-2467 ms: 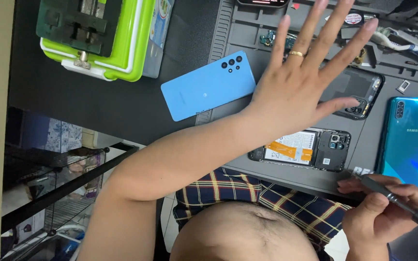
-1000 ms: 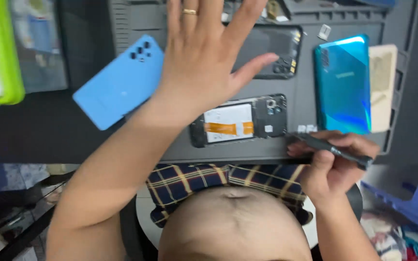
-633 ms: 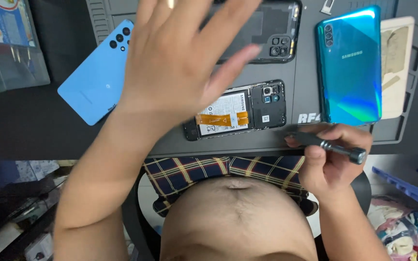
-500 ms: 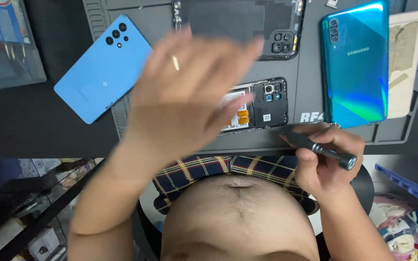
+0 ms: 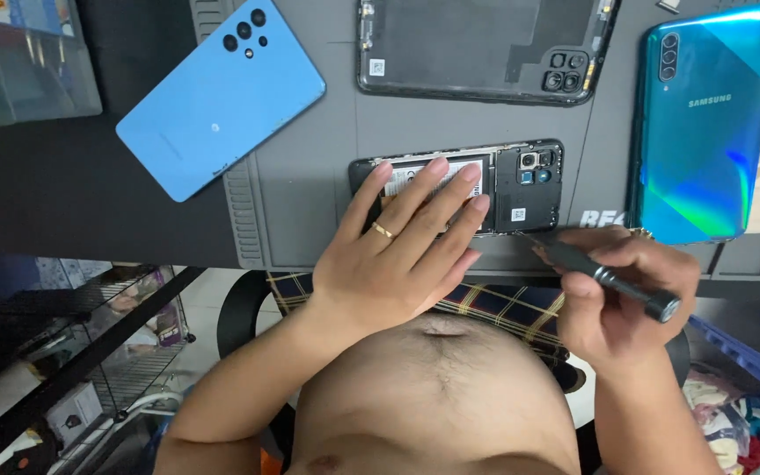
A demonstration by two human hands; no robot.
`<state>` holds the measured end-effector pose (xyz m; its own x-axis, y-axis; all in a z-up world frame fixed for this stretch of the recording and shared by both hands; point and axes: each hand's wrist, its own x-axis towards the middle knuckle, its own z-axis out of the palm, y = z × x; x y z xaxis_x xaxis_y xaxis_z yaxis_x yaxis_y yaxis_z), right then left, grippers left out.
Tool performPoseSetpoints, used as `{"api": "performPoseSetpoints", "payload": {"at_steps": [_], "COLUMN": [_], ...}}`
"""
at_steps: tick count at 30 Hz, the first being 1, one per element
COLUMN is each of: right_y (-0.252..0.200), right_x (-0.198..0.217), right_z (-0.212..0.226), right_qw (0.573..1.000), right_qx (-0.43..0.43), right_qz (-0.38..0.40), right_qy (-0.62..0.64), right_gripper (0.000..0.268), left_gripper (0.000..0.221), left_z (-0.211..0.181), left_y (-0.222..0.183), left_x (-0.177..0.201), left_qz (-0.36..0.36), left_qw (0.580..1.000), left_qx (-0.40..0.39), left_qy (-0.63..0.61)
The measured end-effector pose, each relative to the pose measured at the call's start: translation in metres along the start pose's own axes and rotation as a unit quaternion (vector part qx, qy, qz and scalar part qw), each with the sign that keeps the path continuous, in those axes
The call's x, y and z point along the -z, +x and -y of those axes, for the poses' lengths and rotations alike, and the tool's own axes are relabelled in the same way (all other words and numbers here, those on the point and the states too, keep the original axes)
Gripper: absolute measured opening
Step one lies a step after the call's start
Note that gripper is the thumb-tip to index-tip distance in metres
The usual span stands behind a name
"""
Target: Technician disassembles a mobile phone by prying off the back cover and removing internal screws with a screwdriver.
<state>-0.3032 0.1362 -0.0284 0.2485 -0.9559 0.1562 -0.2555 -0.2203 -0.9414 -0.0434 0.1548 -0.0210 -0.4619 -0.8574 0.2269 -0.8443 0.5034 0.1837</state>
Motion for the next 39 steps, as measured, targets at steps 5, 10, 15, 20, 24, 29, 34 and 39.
{"api": "performPoseSetpoints", "payload": {"at_steps": [5, 10, 15, 20, 24, 29, 34, 39], "right_y": [0.014, 0.019, 0.015, 0.002, -0.002, -0.009, -0.027, -0.028], "right_x": [-0.005, 0.001, 0.010, 0.026, 0.030, 0.023, 0.026, 0.028], "right_z": [0.020, 0.025, 0.019, 0.011, 0.008, -0.011, -0.044, -0.034], "right_qw": [0.997, 0.995, 0.992, 0.980, 0.980, 0.988, 0.970, 0.972], "right_qx": [0.021, 0.041, 0.070, 0.115, 0.096, 0.081, 0.158, 0.137], "right_qz": [-0.063, -0.064, -0.058, -0.070, -0.065, -0.089, -0.142, -0.097], "right_qy": [-0.028, -0.068, -0.086, -0.145, -0.159, -0.093, -0.116, -0.162], "right_gripper": [0.033, 0.029, 0.028, 0.033, 0.034, 0.034, 0.038, 0.029], "left_gripper": [0.052, 0.048, 0.026, 0.017, 0.063, 0.044, 0.036, 0.040], "left_z": [0.000, -0.001, -0.001, 0.005, 0.020, 0.038, 0.047, 0.045], "left_y": [-0.002, -0.004, -0.003, -0.009, -0.031, -0.039, -0.039, -0.036], "left_x": [-0.005, -0.008, -0.009, -0.003, 0.004, 0.020, 0.028, 0.022], "left_qz": [-0.008, -0.036, -0.096, -0.101, 0.033, 0.001, -0.021, -0.078], "left_qw": [1.000, 0.999, 0.995, 0.993, 0.998, 0.999, 0.999, 0.996], "left_qx": [-0.009, -0.003, -0.026, -0.052, -0.035, 0.019, 0.039, 0.037], "left_qy": [0.010, 0.020, 0.011, -0.031, -0.050, -0.028, -0.031, -0.019]}}
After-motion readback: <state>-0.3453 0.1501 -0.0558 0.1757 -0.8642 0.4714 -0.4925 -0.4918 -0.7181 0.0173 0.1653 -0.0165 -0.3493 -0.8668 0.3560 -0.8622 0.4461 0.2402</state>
